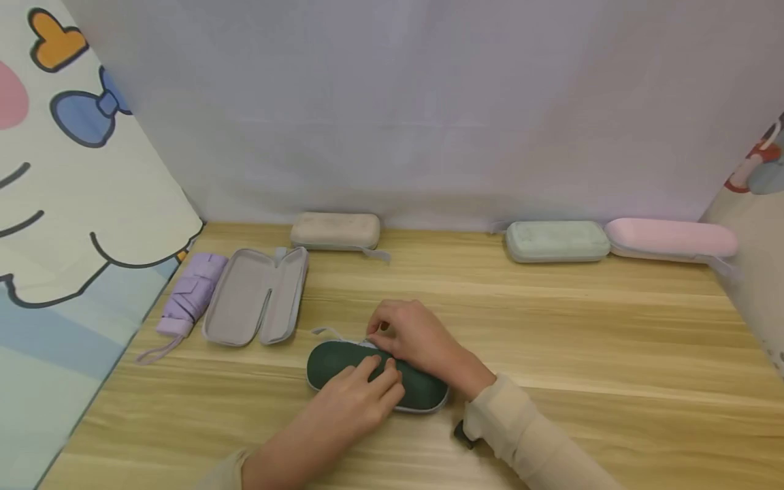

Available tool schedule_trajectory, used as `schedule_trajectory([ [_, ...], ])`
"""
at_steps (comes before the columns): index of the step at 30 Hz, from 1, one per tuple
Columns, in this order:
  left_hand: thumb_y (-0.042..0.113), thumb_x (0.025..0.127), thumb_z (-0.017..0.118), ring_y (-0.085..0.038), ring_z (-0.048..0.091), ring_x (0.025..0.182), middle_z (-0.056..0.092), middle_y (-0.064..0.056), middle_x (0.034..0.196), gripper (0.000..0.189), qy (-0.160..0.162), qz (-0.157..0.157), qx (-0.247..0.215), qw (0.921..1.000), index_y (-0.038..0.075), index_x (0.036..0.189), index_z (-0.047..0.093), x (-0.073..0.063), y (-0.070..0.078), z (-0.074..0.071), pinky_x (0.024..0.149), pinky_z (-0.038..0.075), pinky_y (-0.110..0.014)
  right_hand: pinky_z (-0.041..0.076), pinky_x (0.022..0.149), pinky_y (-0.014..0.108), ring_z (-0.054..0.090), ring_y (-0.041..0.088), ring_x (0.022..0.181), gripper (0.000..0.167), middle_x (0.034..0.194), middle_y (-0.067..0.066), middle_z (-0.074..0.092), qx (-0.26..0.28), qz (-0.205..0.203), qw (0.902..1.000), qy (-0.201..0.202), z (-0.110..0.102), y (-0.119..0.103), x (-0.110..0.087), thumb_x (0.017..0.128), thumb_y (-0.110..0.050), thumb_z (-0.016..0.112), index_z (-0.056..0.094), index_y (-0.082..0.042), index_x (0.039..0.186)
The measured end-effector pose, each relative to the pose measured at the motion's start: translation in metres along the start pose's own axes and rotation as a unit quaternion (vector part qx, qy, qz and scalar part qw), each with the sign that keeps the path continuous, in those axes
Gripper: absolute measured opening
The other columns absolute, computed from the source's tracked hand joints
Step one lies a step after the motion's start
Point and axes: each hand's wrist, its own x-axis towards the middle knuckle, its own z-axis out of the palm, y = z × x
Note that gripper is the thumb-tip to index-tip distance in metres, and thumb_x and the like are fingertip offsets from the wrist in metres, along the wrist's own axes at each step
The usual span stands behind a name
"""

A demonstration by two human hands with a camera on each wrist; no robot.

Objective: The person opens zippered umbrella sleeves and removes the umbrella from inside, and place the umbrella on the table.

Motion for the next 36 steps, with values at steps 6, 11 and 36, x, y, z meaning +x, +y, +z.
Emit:
schedule_trajectory([
  [6, 0.019, 0.097, 0.071, -0.013, 0.063, 0.095, 0.068, 0.004, 0.113, 0.013, -0.005, 0.001, -0.001, 1.0000, 0.018, 0.110, 0.072, 0.001, 0.000, 0.002, 0.070, 0.055, -0.023, 0.057, 0.081, 0.029, 0.071, 0.012, 0.090, 0.005, 0.098, -0.003, 0.076, 0.008, 0.039, 0.9990, -0.018, -0.002, 0.001, -0.003, 0.098, -0.018, 0.073, 0.076, -0.015, 0.100],
  [11, 0.021, 0.094, 0.077, -0.014, 0.063, 0.117, 0.067, 0.006, 0.131, 0.035, -0.063, -0.016, -0.115, 0.9913, 0.022, 0.128, 0.070, -0.007, -0.021, 0.003, 0.085, 0.058, -0.029, 0.058, 0.087, 0.035, 0.071, 0.013, 0.097, 0.028, 0.107, -0.001, 0.075, 0.033, 0.094, 0.9943, -0.039, -0.008, 0.005, -0.019, 0.103, -0.018, 0.066, 0.068, -0.012, 0.130],
  [36, 0.025, 0.087, 0.084, -0.032, 0.057, 0.134, 0.058, -0.006, 0.149, 0.076, -0.127, -0.104, -0.274, 0.9474, 0.027, 0.155, 0.049, -0.023, -0.064, 0.020, 0.108, 0.051, -0.055, 0.052, 0.105, 0.049, 0.053, 0.023, 0.135, 0.069, 0.149, 0.001, 0.052, -0.029, 0.090, 0.9936, -0.062, -0.028, -0.012, -0.093, 0.091, -0.043, 0.080, 0.051, -0.023, 0.150],
])
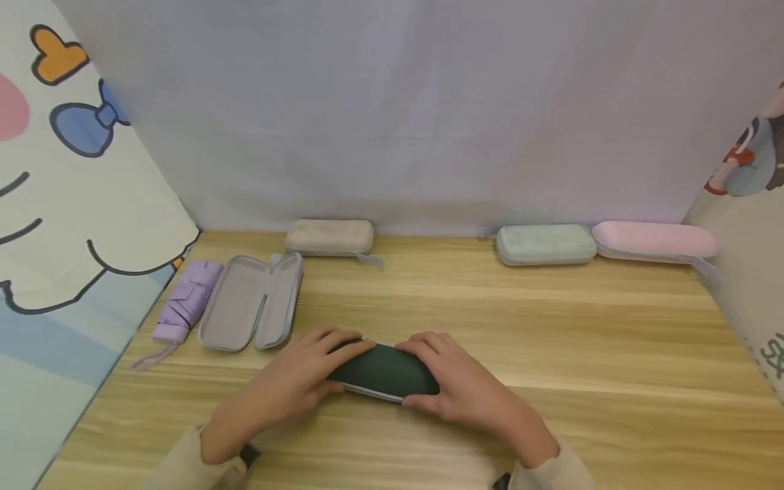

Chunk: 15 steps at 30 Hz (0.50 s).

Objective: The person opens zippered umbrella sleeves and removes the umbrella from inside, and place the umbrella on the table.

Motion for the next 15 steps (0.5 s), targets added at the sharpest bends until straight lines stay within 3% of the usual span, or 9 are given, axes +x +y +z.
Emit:
schedule_trajectory([
  [8, 0.025, 0.089, 0.083, -0.030, 0.053, 0.137, 0.054, -0.004, 0.154, 0.077, -0.016, -0.002, 0.001, 0.9999, 0.028, 0.157, 0.046, 0.020, 0.008, 0.000, 0.109, 0.050, -0.055, 0.056, 0.098, 0.043, 0.063, 0.015, 0.123, 0.067, 0.141, -0.006, 0.063, -0.012, 0.040, 0.9981, 0.045, -0.007, 0.005, -0.004, 0.086, -0.040, 0.085, 0.057, -0.020, 0.145],
  [15, 0.022, 0.091, 0.082, -0.031, 0.056, 0.135, 0.058, -0.004, 0.149, 0.070, 0.032, -0.002, 0.000, 0.9995, 0.025, 0.153, 0.051, 0.030, 0.011, -0.007, 0.106, 0.050, -0.055, 0.059, 0.086, 0.038, 0.070, 0.013, 0.107, 0.064, 0.137, -0.002, 0.068, -0.021, 0.067, 0.9963, 0.048, -0.013, 0.010, -0.005, 0.095, -0.042, 0.075, 0.053, -0.018, 0.150],
])
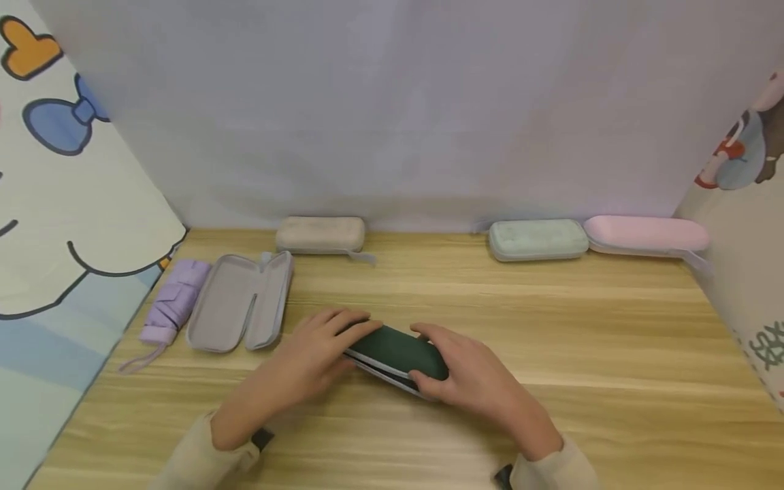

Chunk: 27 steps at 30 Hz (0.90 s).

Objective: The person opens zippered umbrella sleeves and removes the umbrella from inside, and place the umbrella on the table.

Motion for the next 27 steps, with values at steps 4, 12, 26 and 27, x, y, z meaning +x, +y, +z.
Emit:
schedule_trajectory([
  [4, 0.022, 0.090, 0.083, -0.029, 0.058, 0.131, 0.061, -0.003, 0.142, 0.059, 0.032, 0.014, 0.018, 0.9992, 0.024, 0.144, 0.060, -0.004, 0.003, -0.008, 0.104, 0.052, -0.052, 0.059, 0.086, 0.038, 0.070, 0.013, 0.106, 0.064, 0.142, -0.001, 0.065, -0.028, -0.013, 0.9995, 0.006, 0.001, 0.000, 0.000, 0.098, -0.042, 0.071, 0.049, -0.019, 0.153],
  [12, 0.023, 0.095, 0.077, -0.021, 0.065, 0.119, 0.069, 0.003, 0.123, 0.029, 0.016, 0.058, 0.039, 0.9974, 0.021, 0.124, 0.072, -0.009, 0.012, -0.011, 0.096, 0.056, -0.042, 0.060, 0.087, 0.038, 0.070, 0.012, 0.103, 0.060, 0.144, -0.001, 0.062, -0.053, -0.030, 0.9980, 0.016, 0.001, 0.000, -0.002, 0.102, -0.038, 0.067, 0.045, -0.020, 0.155],
  [26, 0.024, 0.096, 0.076, -0.018, 0.065, 0.116, 0.069, 0.003, 0.121, 0.025, 0.019, 0.076, 0.034, 0.9964, 0.018, 0.120, 0.075, -0.005, 0.014, -0.001, 0.093, 0.057, -0.040, 0.062, 0.081, 0.041, 0.073, 0.025, 0.105, 0.046, 0.140, 0.011, 0.064, -0.098, -0.040, 0.9939, 0.032, 0.003, -0.001, 0.002, 0.107, -0.019, 0.056, 0.047, -0.009, 0.152],
  [27, 0.024, 0.097, 0.075, -0.017, 0.065, 0.114, 0.069, 0.003, 0.120, 0.024, 0.019, 0.077, 0.034, 0.9963, 0.018, 0.119, 0.075, -0.005, 0.014, -0.001, 0.092, 0.057, -0.039, 0.062, 0.083, 0.043, 0.073, 0.026, 0.107, 0.044, 0.140, 0.011, 0.064, -0.094, -0.032, 0.9945, 0.033, 0.003, 0.000, 0.002, 0.108, -0.019, 0.054, 0.048, -0.010, 0.151],
])
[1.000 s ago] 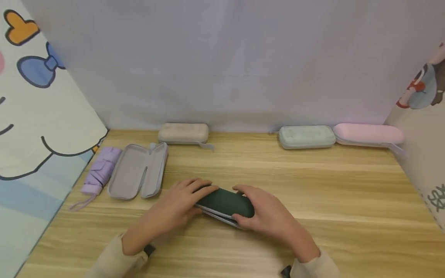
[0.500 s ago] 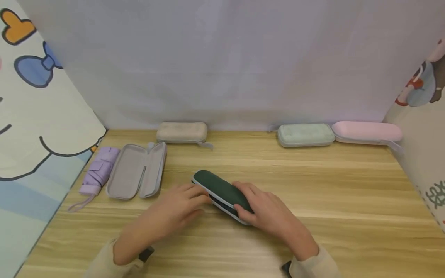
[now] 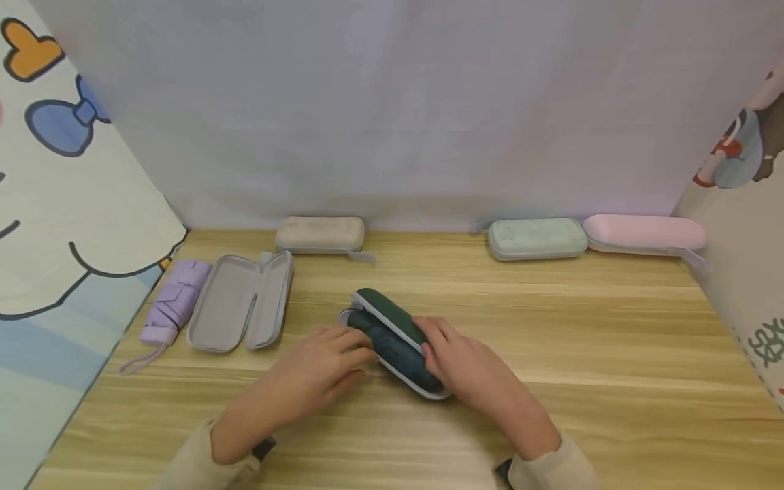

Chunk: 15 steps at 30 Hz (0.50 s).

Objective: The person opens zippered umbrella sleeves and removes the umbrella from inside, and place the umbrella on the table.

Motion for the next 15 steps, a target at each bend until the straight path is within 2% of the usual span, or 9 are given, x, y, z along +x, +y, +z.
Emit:
schedule_trajectory([
  [5, 0.023, 0.098, 0.074, -0.016, 0.067, 0.106, 0.070, 0.004, 0.115, 0.020, -0.002, -0.001, 0.006, 1.0000, 0.018, 0.118, 0.075, 0.002, 0.000, 0.003, 0.089, 0.057, -0.037, 0.060, 0.088, 0.047, 0.073, 0.029, 0.107, 0.038, 0.131, 0.011, 0.069, 0.012, 0.034, 0.9993, 0.012, -0.005, 0.011, -0.004, 0.112, -0.021, 0.048, 0.049, -0.012, 0.149],
  [9, 0.023, 0.100, 0.070, -0.016, 0.069, 0.102, 0.071, 0.003, 0.115, 0.028, 0.006, -0.012, 0.030, 0.9995, 0.017, 0.127, 0.069, 0.006, 0.001, 0.006, 0.085, 0.057, -0.036, 0.061, 0.085, 0.048, 0.074, 0.029, 0.104, 0.035, 0.126, 0.011, 0.071, -0.003, 0.042, 0.9990, 0.018, -0.007, 0.017, -0.005, 0.111, -0.020, 0.048, 0.052, -0.013, 0.145],
  [12, 0.021, 0.100, 0.070, -0.017, 0.071, 0.098, 0.070, 0.001, 0.117, 0.035, 0.017, -0.016, 0.059, 0.9980, 0.016, 0.134, 0.064, 0.013, 0.002, 0.008, 0.084, 0.058, -0.037, 0.062, 0.080, 0.047, 0.075, 0.030, 0.099, 0.037, 0.127, 0.013, 0.070, -0.040, 0.032, 0.9986, 0.013, -0.008, 0.018, -0.005, 0.107, -0.010, 0.055, 0.053, -0.011, 0.144],
  [15, 0.014, 0.095, 0.075, -0.018, 0.072, 0.098, 0.069, -0.001, 0.118, 0.040, 0.018, -0.006, 0.079, 0.9967, 0.016, 0.133, 0.064, 0.021, 0.000, 0.009, 0.086, 0.059, -0.039, 0.062, 0.076, 0.045, 0.075, 0.031, 0.094, 0.052, 0.128, 0.016, 0.070, -0.078, 0.023, 0.9967, 0.006, -0.009, 0.016, -0.005, 0.097, 0.003, 0.066, 0.051, -0.008, 0.146],
])
